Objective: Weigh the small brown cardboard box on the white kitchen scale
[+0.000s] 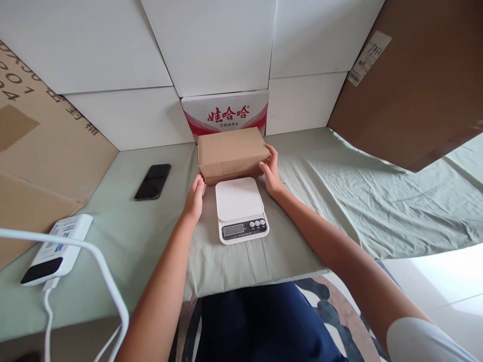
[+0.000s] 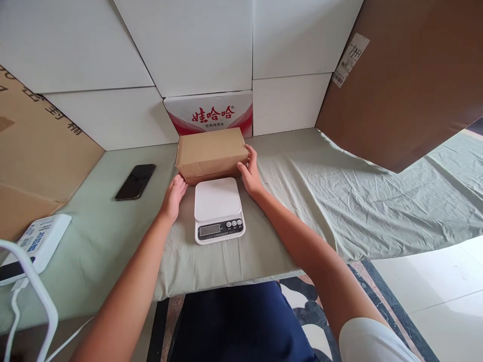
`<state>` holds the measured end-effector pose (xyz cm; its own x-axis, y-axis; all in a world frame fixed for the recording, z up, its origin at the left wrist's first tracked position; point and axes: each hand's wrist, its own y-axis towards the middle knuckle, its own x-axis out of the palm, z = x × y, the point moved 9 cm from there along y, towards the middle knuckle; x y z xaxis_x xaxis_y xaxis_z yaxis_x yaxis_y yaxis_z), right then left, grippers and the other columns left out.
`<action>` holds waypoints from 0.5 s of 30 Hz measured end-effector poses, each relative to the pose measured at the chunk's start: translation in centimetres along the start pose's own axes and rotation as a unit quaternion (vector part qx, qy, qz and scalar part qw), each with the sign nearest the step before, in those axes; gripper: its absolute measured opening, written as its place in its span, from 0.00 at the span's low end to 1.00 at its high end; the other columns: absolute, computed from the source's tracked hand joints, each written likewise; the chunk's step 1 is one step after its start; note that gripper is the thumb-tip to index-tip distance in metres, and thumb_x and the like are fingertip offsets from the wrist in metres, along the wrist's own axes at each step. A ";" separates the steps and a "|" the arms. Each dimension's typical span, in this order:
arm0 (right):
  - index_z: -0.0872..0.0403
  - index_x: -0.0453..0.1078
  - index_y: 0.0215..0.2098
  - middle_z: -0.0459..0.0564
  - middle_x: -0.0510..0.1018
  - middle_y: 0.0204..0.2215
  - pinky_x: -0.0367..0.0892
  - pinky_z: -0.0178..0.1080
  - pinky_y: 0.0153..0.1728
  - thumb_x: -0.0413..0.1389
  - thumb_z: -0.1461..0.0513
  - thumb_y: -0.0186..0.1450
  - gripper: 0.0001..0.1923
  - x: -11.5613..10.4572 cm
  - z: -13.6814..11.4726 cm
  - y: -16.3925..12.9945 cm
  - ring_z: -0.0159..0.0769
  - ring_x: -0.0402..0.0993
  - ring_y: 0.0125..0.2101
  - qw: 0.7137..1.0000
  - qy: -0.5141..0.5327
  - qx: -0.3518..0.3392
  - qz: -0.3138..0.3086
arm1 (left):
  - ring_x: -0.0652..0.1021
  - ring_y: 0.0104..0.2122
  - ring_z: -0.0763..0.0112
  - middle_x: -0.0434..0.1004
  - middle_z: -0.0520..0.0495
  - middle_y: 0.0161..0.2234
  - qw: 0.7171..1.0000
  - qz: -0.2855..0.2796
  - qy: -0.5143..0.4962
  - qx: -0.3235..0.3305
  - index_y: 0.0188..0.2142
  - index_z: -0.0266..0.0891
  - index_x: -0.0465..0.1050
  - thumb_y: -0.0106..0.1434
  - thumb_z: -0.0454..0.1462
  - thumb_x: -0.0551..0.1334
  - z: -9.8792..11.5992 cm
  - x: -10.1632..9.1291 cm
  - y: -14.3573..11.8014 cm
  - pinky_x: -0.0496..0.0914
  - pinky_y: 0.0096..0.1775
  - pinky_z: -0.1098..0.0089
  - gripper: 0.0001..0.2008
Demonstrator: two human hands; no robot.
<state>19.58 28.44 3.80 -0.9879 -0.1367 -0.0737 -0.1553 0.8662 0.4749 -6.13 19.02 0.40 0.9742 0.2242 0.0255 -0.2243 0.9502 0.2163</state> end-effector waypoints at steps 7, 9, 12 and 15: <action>0.45 0.38 0.73 0.58 0.64 0.66 0.57 0.60 0.69 0.52 0.41 0.68 0.44 0.4 0.9 -0.1 0.52 0.64 0.65 0.999 0.007 0.030 -0.027 | 0.57 0.74 0.54 0.57 0.39 0.74 0.998 0.060 0.002 -0.021 0.69 0.43 0.65 0.65 0.65 0.56 -0.6 -2.0 0.1 0.54 0.72 0.55 0.42; 0.46 0.37 0.74 0.59 0.64 0.67 0.58 0.61 0.69 0.53 0.42 0.68 0.46 0.3 1.0 -0.3 0.52 0.64 0.65 0.998 0.015 0.047 -0.028 | 0.57 0.74 0.53 0.54 0.36 0.75 0.996 0.083 -0.001 -0.032 0.70 0.41 0.64 0.64 0.66 0.55 -0.9 -2.7 0.1 0.55 0.71 0.56 0.45; 0.47 0.44 0.73 0.57 0.63 0.70 0.58 0.59 0.70 0.56 0.45 0.66 0.44 0.5 0.7 -0.6 0.51 0.64 0.66 0.997 0.023 0.055 -0.042 | 0.57 0.74 0.52 0.54 0.34 0.75 0.996 0.084 -0.001 -0.036 0.70 0.40 0.63 0.63 0.68 0.54 -1.0 -2.7 0.0 0.55 0.71 0.54 0.47; 0.47 0.48 0.73 0.54 0.60 0.73 0.58 0.58 0.71 0.58 0.47 0.65 0.43 0.9 0.3 -0.7 0.50 0.60 0.69 0.997 0.022 0.045 -0.056 | 0.59 0.73 0.50 0.58 0.34 0.73 0.998 0.058 0.002 -0.028 0.69 0.40 0.65 0.63 0.68 0.55 -0.8 -1.9 0.2 0.55 0.71 0.52 0.47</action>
<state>18.75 27.85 3.18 -0.9636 -0.2546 -0.0819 -0.2662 0.8836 0.3852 -8.05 18.92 -0.42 0.9418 0.3334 0.0432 -0.3359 0.9287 0.1568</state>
